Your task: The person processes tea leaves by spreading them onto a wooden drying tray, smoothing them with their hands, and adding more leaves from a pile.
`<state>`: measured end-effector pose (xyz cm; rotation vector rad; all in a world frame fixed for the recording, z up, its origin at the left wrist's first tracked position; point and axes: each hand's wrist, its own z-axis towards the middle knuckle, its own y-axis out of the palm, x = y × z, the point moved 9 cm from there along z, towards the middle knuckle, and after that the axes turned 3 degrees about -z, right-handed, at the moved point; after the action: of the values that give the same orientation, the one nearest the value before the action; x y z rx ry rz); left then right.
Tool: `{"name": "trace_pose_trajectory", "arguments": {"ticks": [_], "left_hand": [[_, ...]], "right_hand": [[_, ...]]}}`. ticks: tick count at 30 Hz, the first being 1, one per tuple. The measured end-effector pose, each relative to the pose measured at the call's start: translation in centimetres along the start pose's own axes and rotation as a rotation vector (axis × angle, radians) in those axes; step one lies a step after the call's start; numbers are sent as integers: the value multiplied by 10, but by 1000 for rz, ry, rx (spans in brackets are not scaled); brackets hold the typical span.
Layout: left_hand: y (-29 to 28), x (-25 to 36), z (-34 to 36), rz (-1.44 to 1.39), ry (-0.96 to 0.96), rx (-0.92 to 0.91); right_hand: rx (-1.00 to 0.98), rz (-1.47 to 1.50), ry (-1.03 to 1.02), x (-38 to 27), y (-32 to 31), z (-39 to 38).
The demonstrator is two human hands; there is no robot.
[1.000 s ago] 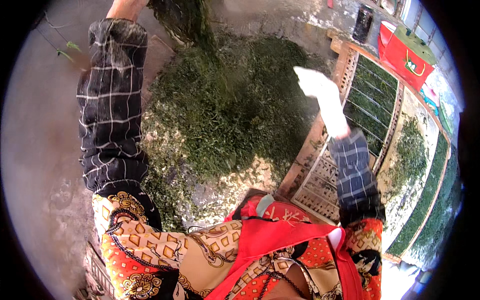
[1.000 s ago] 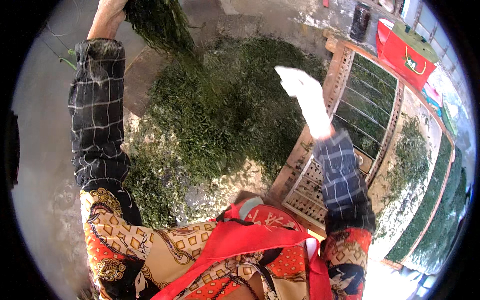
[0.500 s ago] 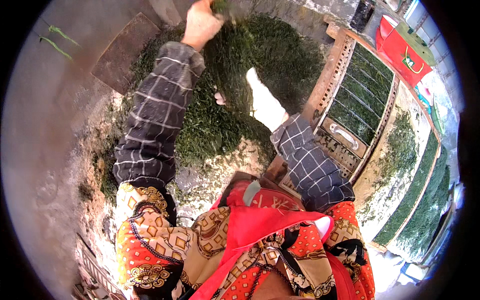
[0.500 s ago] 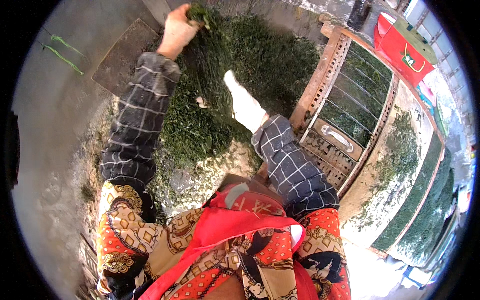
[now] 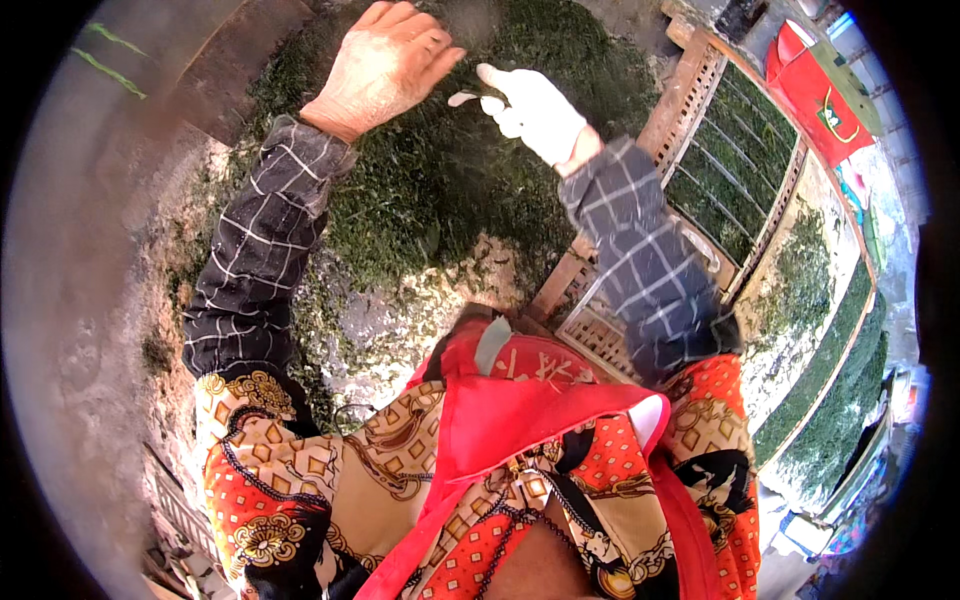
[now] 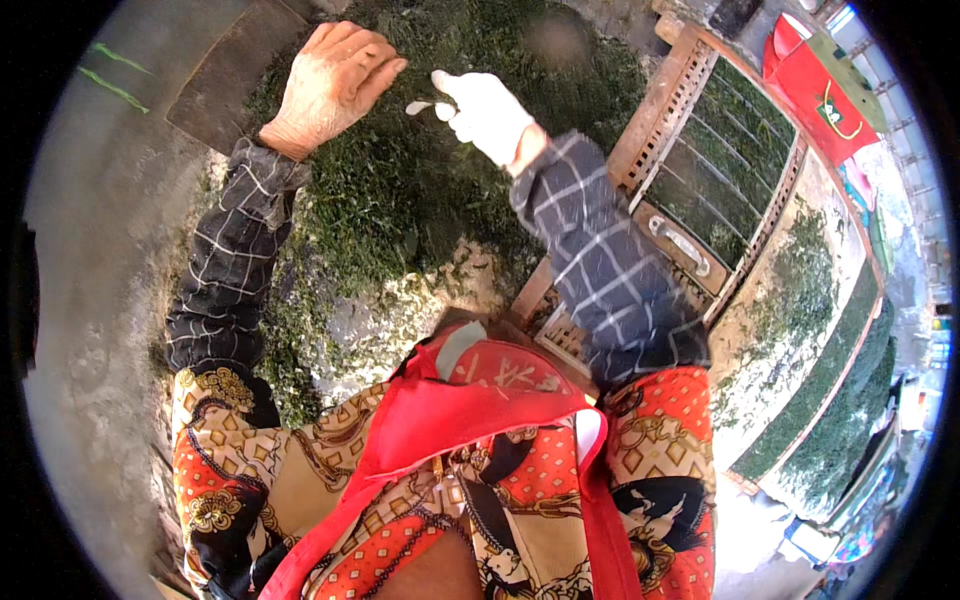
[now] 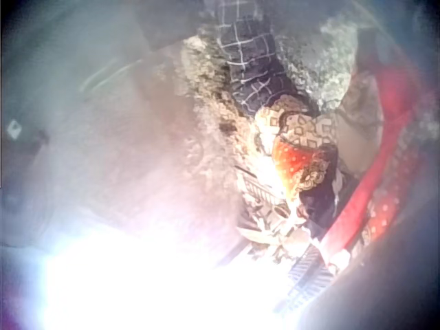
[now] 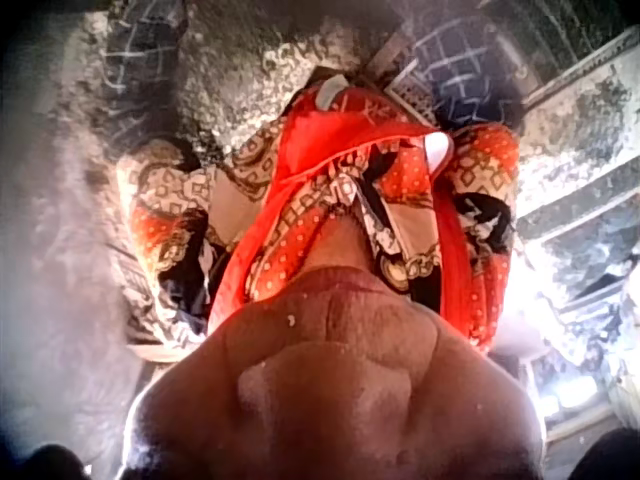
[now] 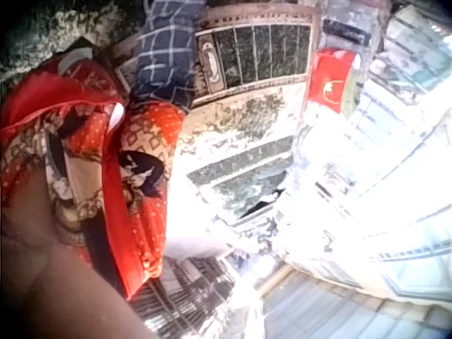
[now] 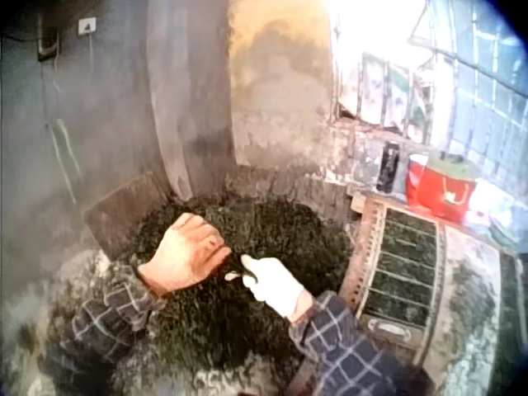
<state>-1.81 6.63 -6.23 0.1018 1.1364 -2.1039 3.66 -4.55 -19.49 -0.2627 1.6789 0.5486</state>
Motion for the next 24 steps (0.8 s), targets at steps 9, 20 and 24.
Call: {"name": "trace_pose_trajectory", "arguments": {"ticks": [9,20,24], "left_hand": [[2,48,53,-160,31,202],[225,103,-96,-349,-586,-409],[228,123,-110,-357,-702,-419]], "right_hand": [[-333,481,-140,-113,-10,-19],[-600,573,68,-173,2,-7],[-663,516,-181,-200,1,1]]}}
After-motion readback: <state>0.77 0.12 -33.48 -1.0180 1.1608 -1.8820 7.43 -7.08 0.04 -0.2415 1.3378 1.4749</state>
